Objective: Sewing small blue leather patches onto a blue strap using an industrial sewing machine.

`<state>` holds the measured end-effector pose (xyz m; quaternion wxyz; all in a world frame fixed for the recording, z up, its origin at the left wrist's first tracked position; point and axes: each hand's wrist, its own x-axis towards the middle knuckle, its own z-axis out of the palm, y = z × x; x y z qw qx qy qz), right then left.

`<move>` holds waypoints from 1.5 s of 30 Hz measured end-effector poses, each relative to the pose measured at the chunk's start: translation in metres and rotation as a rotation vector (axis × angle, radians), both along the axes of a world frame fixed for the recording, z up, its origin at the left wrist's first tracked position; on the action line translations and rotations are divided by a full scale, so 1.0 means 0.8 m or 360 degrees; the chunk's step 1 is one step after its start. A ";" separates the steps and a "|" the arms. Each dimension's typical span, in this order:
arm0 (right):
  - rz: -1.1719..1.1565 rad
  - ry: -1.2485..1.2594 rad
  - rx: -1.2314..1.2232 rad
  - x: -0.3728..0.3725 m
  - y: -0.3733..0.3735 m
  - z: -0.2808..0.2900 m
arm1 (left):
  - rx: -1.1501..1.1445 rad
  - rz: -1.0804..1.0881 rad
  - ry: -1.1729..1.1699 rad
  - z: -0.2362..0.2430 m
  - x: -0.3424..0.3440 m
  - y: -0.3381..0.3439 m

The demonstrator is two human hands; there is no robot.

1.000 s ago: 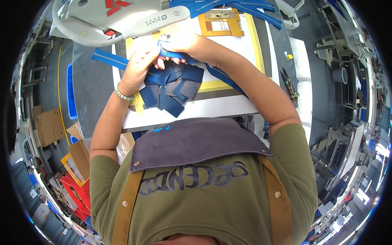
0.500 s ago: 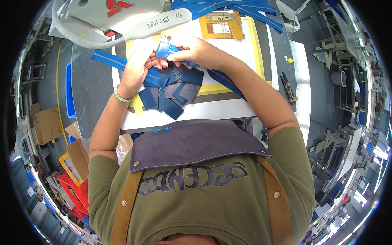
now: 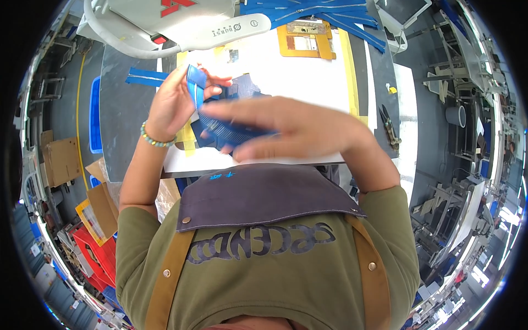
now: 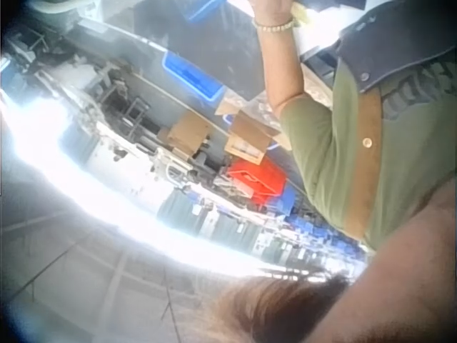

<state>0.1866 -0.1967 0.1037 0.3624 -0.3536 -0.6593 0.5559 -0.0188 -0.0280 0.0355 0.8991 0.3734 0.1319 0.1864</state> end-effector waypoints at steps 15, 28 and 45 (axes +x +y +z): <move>0.0133 -0.0284 0.0267 0.038 -0.031 0.009 | 0.2652 0.0357 0.1448 0.012 -0.106 0.126; -0.0291 -0.0441 0.0014 0.102 -0.075 -0.012 | 0.2414 0.0223 0.1809 -0.008 -0.147 0.162; -0.0824 -0.1476 0.0790 0.022 -0.036 -0.104 | 0.3545 0.0608 0.1598 0.022 -0.171 0.127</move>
